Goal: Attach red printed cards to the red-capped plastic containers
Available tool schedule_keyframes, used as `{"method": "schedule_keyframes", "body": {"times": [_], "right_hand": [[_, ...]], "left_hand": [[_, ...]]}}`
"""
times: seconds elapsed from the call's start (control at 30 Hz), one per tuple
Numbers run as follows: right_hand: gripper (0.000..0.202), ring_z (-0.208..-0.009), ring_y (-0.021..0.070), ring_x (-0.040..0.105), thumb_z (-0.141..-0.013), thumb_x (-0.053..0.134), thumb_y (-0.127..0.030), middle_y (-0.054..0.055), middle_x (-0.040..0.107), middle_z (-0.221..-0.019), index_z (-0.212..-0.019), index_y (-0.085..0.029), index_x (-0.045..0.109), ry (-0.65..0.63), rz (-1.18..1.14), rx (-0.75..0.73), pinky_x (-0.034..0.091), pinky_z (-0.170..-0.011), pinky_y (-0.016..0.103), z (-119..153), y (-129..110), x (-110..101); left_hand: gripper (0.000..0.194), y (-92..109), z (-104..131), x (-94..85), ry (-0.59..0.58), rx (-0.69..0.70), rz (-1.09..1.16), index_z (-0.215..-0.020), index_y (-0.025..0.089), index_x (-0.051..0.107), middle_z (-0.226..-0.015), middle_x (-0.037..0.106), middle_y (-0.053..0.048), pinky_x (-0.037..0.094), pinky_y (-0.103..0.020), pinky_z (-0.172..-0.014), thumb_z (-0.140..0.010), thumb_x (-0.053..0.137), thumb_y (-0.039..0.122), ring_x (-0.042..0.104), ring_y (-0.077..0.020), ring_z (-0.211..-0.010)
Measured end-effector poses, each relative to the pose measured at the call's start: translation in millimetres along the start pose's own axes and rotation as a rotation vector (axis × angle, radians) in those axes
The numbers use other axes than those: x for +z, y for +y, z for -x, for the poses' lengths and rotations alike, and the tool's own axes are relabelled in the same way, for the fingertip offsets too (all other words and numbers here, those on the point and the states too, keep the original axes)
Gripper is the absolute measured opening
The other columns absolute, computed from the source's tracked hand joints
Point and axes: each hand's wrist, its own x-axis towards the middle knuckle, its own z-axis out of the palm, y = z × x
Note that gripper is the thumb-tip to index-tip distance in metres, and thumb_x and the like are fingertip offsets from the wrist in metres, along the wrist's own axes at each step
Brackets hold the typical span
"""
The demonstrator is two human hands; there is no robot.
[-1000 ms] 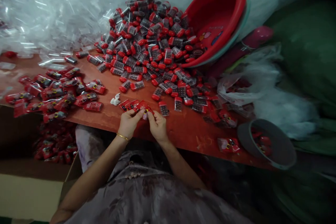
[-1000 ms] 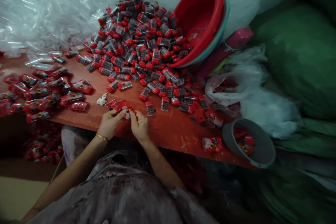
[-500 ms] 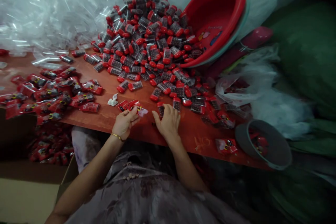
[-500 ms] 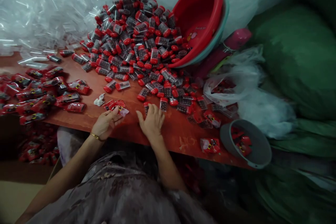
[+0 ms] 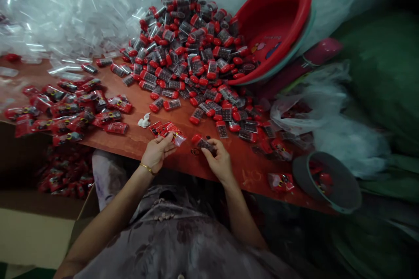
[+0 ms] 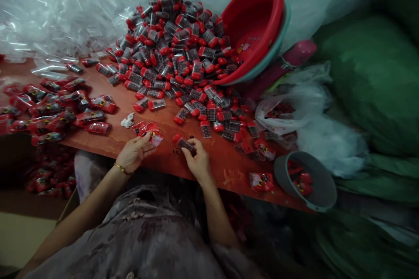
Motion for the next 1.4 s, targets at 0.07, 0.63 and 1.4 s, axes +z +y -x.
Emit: {"method": "schedule_keyframes", "body": {"times": [0.07, 0.63, 1.4], "right_hand": [[0.024, -0.062, 0.0135, 0.059, -0.079, 0.057, -0.036, 0.000, 0.062, -0.082, -0.097, -0.021, 0.053, -0.047, -0.197, 0.021, 0.049, -0.061, 0.028, 11, -8, -6], [0.021, -0.055, 0.0089, 0.057, -0.082, 0.058, -0.031, -0.002, 0.063, -0.080, -0.101, -0.022, 0.056, -0.046, -0.331, -0.002, 0.050, -0.054, 0.023, 31, -36, 2], [0.023, -0.042, 0.0082, 0.054, -0.082, 0.058, -0.038, -0.005, 0.058, -0.061, -0.095, -0.020, 0.054, 0.076, -0.478, 0.143, 0.044, -0.042, 0.020, 26, -47, 40]], "left_hand": [[0.044, -1, 0, 0.3, -0.002, 0.006, -0.015, -0.069, 0.014, 0.063, -0.068, 0.070, -0.003, 0.050, -0.028, -0.068, -0.042, 0.087, 0.038, 0.065, -0.0141, -0.063], [0.043, -11, 5, 6.3, -0.049, 0.174, -0.194, -0.074, 0.012, 0.072, -0.066, 0.069, -0.002, 0.047, -0.023, -0.062, -0.046, 0.084, 0.042, 0.059, -0.0101, -0.059], [0.041, -35, -1, 23.9, -0.089, 0.166, -0.048, -0.072, 0.011, 0.065, -0.059, 0.062, 0.000, 0.044, -0.021, -0.056, -0.052, 0.082, 0.043, 0.054, -0.0082, -0.054]]}}
